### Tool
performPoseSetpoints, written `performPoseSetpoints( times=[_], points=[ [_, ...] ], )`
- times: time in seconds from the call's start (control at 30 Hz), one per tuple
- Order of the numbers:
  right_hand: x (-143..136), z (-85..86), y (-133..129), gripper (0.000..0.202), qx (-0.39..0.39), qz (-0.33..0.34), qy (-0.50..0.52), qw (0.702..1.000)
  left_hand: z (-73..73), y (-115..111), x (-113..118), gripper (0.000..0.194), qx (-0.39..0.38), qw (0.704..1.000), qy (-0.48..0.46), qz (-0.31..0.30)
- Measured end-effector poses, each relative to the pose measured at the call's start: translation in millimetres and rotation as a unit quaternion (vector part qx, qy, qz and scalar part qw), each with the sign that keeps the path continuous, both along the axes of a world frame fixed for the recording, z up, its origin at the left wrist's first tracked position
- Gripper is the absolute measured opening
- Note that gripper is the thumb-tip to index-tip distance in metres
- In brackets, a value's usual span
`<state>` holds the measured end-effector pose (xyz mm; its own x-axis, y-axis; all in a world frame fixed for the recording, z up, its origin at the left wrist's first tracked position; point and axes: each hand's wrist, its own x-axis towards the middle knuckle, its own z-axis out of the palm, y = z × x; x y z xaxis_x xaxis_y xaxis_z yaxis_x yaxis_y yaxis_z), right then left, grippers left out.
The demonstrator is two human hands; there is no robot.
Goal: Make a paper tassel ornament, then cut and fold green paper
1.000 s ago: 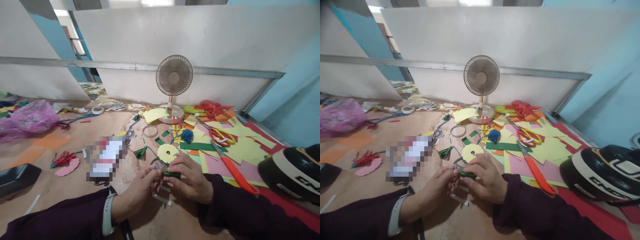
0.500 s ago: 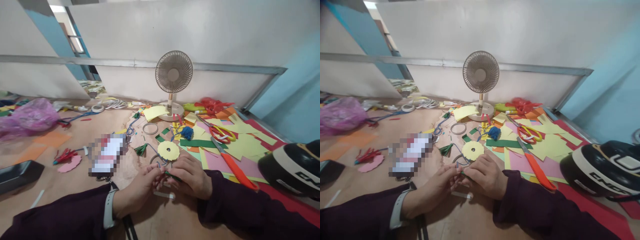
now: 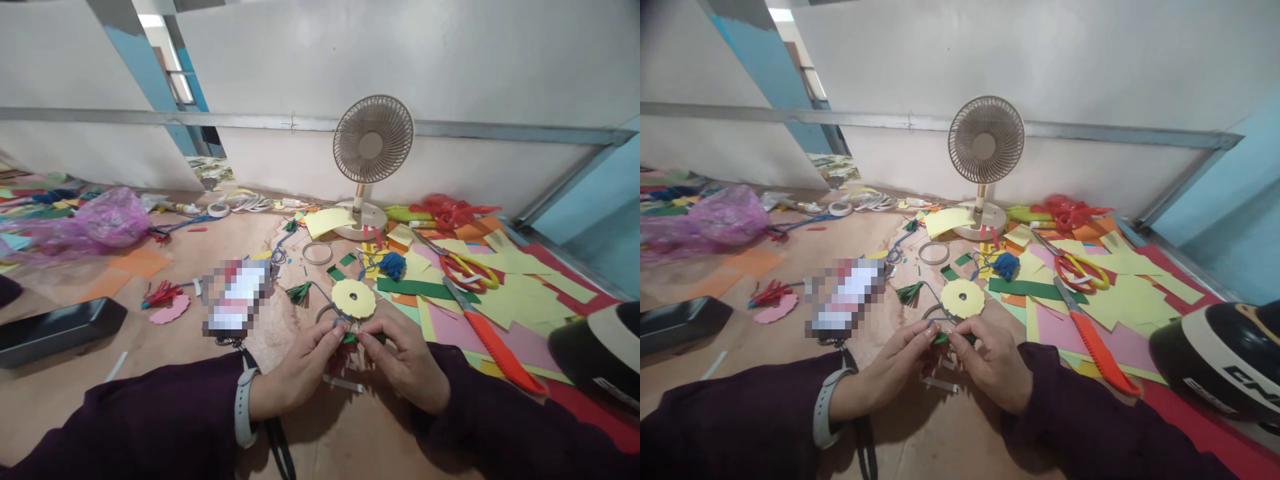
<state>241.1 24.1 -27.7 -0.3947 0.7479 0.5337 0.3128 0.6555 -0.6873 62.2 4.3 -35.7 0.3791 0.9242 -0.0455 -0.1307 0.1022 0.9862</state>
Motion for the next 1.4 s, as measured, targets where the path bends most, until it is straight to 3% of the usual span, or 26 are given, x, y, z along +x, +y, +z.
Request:
performPoseSetpoints(
  times=[0.1,0.33,0.5,0.57,0.77,0.87,1.1,1.3,1.4],
  points=[
    [-2.2,3.9,-1.5,0.020,-0.063,0.002,0.016,0.998,2.6,-1.3,-2.5,0.037,0.022,0.999,0.014,-0.018],
    [-2.4,6.0,-4.3,0.024,-0.159,0.036,0.032,0.986,13.8,0.8,-3.6,0.033,0.205,0.967,0.148,0.007],
    [1.0,3.6,-0.9,0.024,-0.084,0.059,0.000,0.995,11.0,1.5,-5.1,0.027,0.266,0.942,0.204,0.014],
    [1.6,2.7,0.7,0.029,-0.088,0.084,0.001,0.993,9.3,2.0,-5.8,0.027,0.268,0.940,0.209,0.018],
    [1.0,-1.5,0.4,0.035,-0.271,0.135,0.030,0.952,14.2,4.4,-6.0,0.026,0.253,0.949,0.186,0.015],
    [0.2,-2.2,-0.8,0.037,-0.351,0.152,0.068,0.922,14.3,5.7,-5.1,0.028,0.224,0.961,0.158,0.035],
    [-7.7,-5.2,-1.1,0.042,-0.454,0.141,0.147,0.867,-0.5,14.5,-5.5,0.028,0.050,0.997,0.027,0.048],
    [-14.3,0.4,0.0,0.043,-0.414,0.045,0.213,0.884,7.1,22.0,-1.2,0.031,-0.096,0.984,-0.132,0.066],
    [-18.9,5.0,0.5,0.041,-0.396,-0.014,0.231,0.889,8.7,18.6,2.5,0.031,-0.142,0.971,-0.187,0.034]
  ],
)
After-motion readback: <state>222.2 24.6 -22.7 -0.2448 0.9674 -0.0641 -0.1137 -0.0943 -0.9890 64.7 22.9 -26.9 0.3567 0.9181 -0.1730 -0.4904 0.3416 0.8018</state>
